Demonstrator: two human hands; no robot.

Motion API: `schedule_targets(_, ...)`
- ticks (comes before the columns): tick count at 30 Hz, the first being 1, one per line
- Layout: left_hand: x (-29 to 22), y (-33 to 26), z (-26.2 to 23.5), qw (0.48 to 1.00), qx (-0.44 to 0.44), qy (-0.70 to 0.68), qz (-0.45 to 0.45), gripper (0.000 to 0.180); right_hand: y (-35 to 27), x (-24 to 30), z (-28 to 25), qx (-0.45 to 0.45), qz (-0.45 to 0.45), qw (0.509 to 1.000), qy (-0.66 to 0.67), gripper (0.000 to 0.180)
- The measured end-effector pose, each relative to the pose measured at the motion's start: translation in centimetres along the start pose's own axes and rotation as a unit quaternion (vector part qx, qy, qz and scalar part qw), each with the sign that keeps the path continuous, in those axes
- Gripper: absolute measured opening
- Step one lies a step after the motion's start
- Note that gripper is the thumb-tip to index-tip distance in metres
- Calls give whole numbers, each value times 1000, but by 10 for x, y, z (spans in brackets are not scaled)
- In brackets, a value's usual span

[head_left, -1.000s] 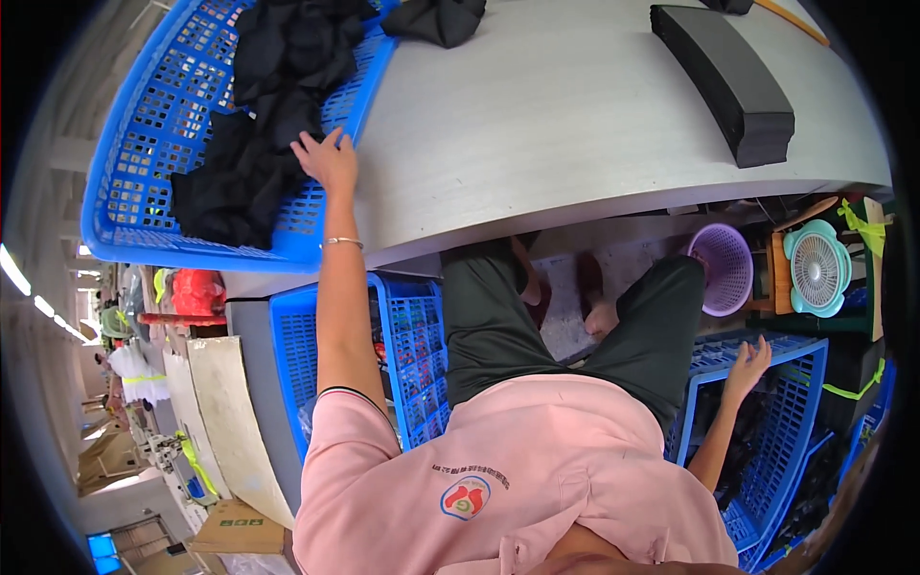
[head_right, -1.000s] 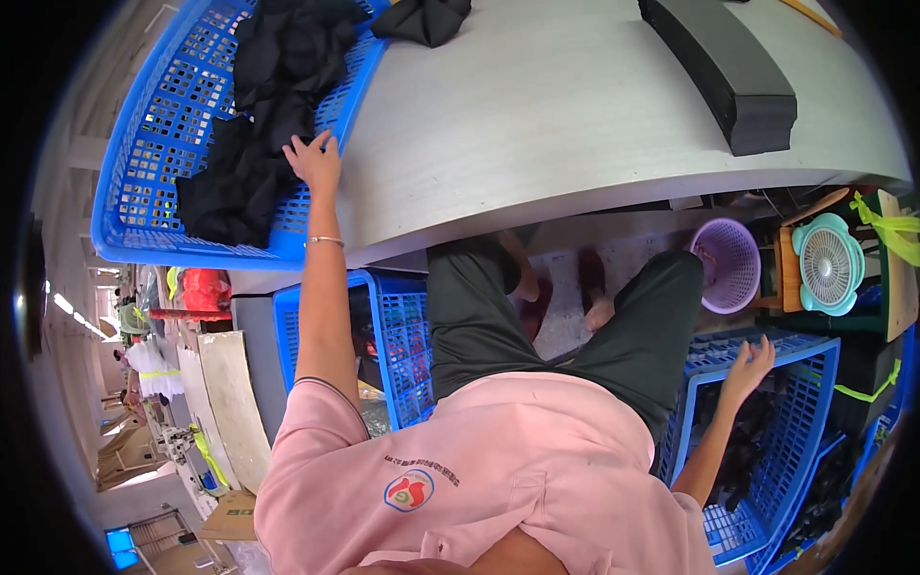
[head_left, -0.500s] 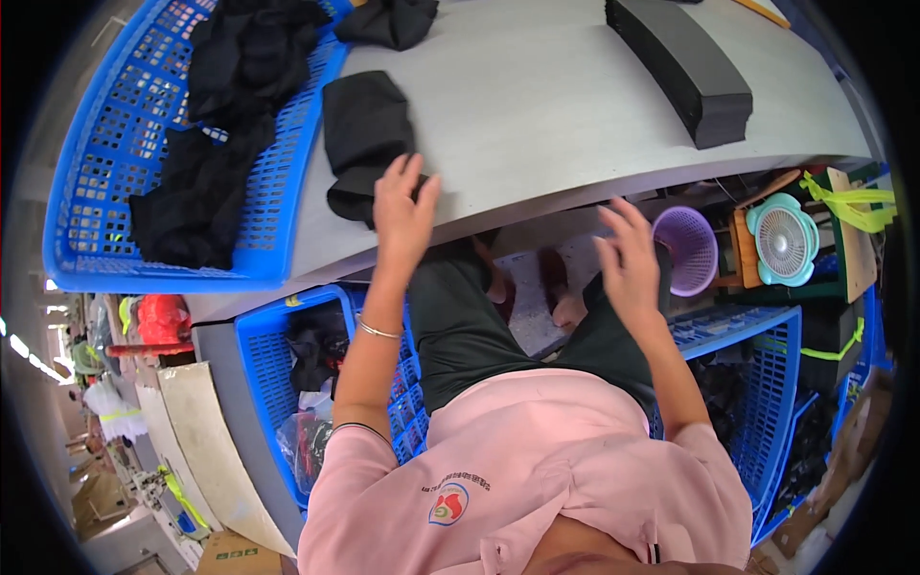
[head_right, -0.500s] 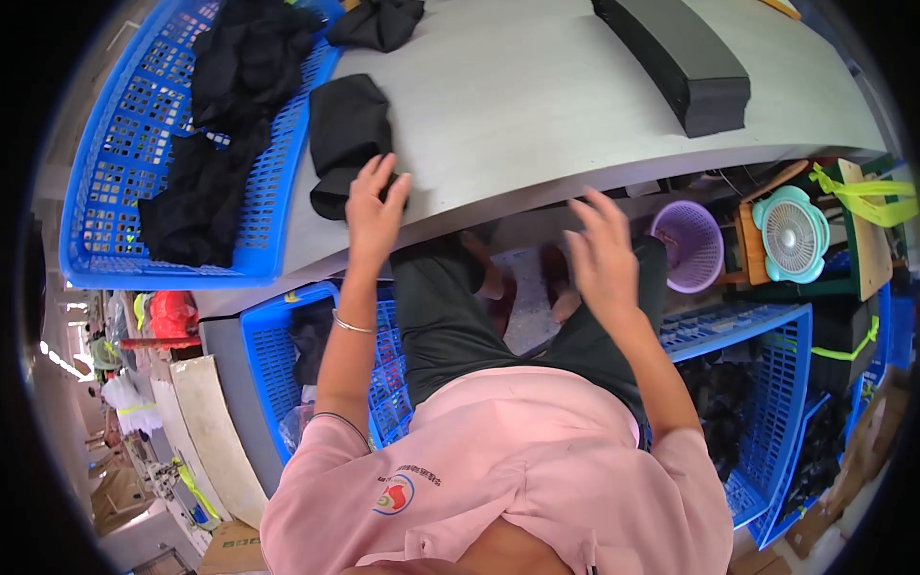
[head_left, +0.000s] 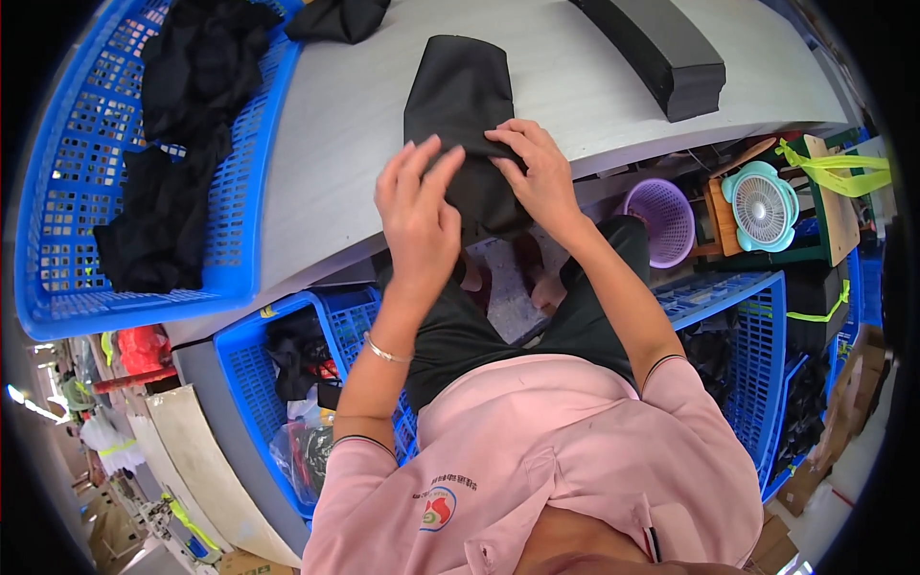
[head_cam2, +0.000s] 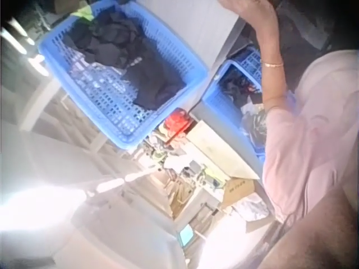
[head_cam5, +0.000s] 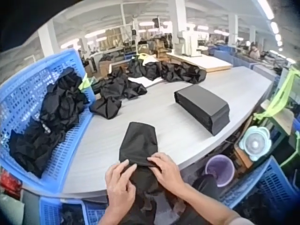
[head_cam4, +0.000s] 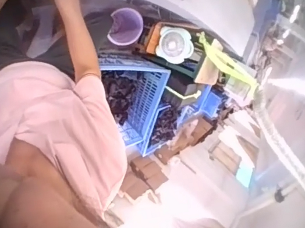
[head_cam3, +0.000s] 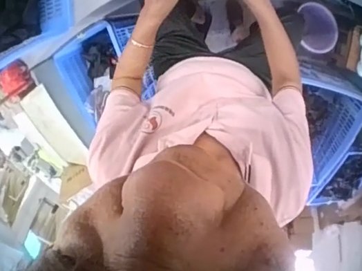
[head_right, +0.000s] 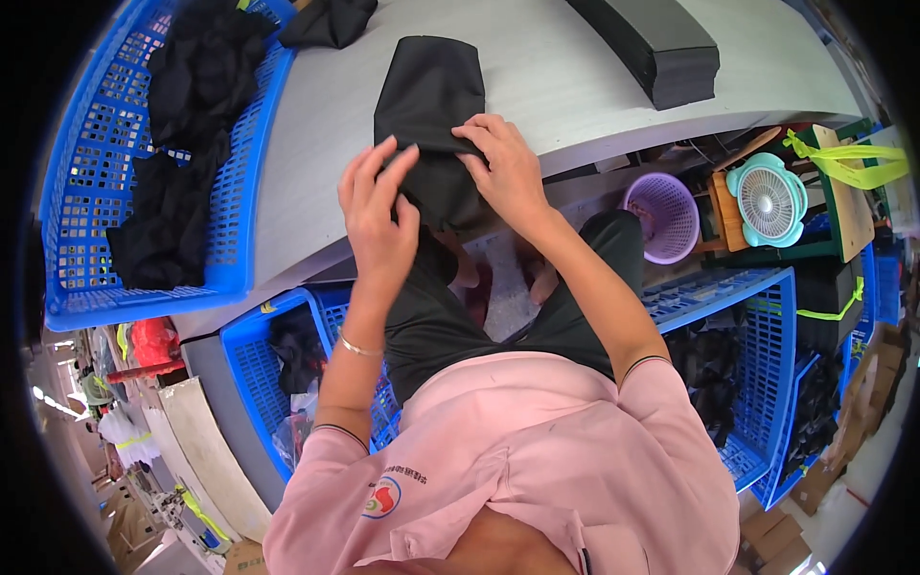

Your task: The person is manually fitting black fabric covers onto grey foam-like padding components at a workbench.

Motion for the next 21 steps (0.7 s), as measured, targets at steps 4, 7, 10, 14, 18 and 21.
schedule_targets(4, 52, 22, 23, 998, 48, -2, -29, 42, 3, 20, -13, -46, -3, 999, -14, 28)
schedule_targets(7, 51, 28, 19, 998, 32, -29, -36, 33, -14, 65, -40, -79, -63, 984, -146, 31)
schedule_targets(10, 24, 30, 15, 997, 27, -73, -20, 25, -41, 103, -29, -59, -256, 962, -70, 29)
schedule_targets(14, -30, 24, 12, 986, 81, -133, 52, 22, -30, 65, 4, 67, -90, 988, -108, 17)
schedule_targets(18, -71, -1, 23, 966, 152, -192, 78, 17, -37, 10, 19, 87, -117, 989, 19, 19)
schedule_targets(21, -71, -13, 21, 957, 165, -237, 0, 15, -7, 18, 6, 27, -155, 987, 20, 22)
Point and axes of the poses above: each hand's wrist, its own y-axis towards the middle knuckle, its own z-axis out of the palm, x = y × z, the point moved 8 cm from there along y, towards the middle knuckle, and after that the axes turned 9 degrees about -z, right-handed, at the moved point
